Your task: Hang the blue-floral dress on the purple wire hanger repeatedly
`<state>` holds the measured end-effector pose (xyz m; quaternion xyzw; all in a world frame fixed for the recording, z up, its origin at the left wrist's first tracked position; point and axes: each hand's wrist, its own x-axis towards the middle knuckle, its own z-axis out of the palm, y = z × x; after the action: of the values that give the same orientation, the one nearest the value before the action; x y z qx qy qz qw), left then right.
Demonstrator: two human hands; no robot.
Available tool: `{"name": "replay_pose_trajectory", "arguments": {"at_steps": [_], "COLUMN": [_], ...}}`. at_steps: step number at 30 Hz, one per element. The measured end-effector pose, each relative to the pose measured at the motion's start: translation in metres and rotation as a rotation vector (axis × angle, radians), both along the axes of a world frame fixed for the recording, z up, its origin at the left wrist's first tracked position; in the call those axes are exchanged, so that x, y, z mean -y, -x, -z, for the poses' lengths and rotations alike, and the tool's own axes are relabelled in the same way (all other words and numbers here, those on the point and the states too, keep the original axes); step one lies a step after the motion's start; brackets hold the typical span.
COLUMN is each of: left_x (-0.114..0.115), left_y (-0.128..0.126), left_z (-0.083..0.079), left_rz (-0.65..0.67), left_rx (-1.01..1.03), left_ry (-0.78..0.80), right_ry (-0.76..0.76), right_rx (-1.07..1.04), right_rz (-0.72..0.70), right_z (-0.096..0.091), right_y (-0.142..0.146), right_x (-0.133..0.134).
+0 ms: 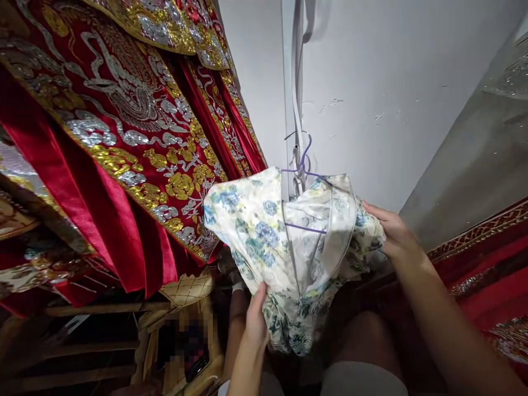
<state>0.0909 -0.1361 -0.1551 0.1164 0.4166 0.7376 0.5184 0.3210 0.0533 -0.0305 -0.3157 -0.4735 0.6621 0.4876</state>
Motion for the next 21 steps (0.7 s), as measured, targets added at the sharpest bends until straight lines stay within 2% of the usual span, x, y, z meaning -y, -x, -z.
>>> {"name": "replay_pose_trajectory", "arguments": {"at_steps": [3, 4, 6, 9, 12, 13, 14, 16, 18, 19, 21], "left_x": [0.016, 0.019, 0.023, 0.022, 0.020, 0.019, 0.019, 0.019, 0.021, 0.022, 0.024], "left_y": [-0.015, -0.019, -0.024, -0.027, -0.033, -0.036, -0.040, -0.048, -0.054, -0.055, -0.054], "left_z": [0.018, 0.021, 0.023, 0.020, 0.018, 0.018, 0.019, 0.020, 0.021, 0.021, 0.022], "left_rz": [-0.039, -0.059, -0.085, -0.007, 0.086, 0.086, 0.078, 0.069, 0.072, 0.077, 0.096], "left_rx": [-0.023, -0.043, -0.111, -0.272, -0.374, -0.382, -0.383, -0.376, -0.371, -0.370, -0.380], "left_ry": [0.098, 0.119, 0.139, 0.114, 0.060, 0.054, 0.052, 0.048, 0.025, 0.011, -0.010], "right_ry": [0.058, 0.040, -0.054, -0.165, -0.067, 0.003, 0.081, 0.138, 0.073, 0.014, -0.094], "right_rx": [0.066, 0.079, 0.055, -0.018, -0.042, -0.025, 0.019, 0.124, 0.292, 0.392, 0.571], "right_rz": [0.001, 0.058, 0.309, 0.690, 0.845, 0.831, 0.755, 0.429, 0.147, 0.052, -0.029], "right_z": [0.011, 0.017, 0.033, 0.075, 0.130, 0.147, 0.161, 0.177, 0.176, 0.171, 0.156], "right_y": [-0.007, -0.013, -0.026, -0.039, -0.031, -0.023, -0.012, 0.012, 0.036, 0.045, 0.055], "right_x": [0.012, 0.017, 0.027, 0.051, 0.086, 0.098, 0.111, 0.131, 0.145, 0.150, 0.156]}}
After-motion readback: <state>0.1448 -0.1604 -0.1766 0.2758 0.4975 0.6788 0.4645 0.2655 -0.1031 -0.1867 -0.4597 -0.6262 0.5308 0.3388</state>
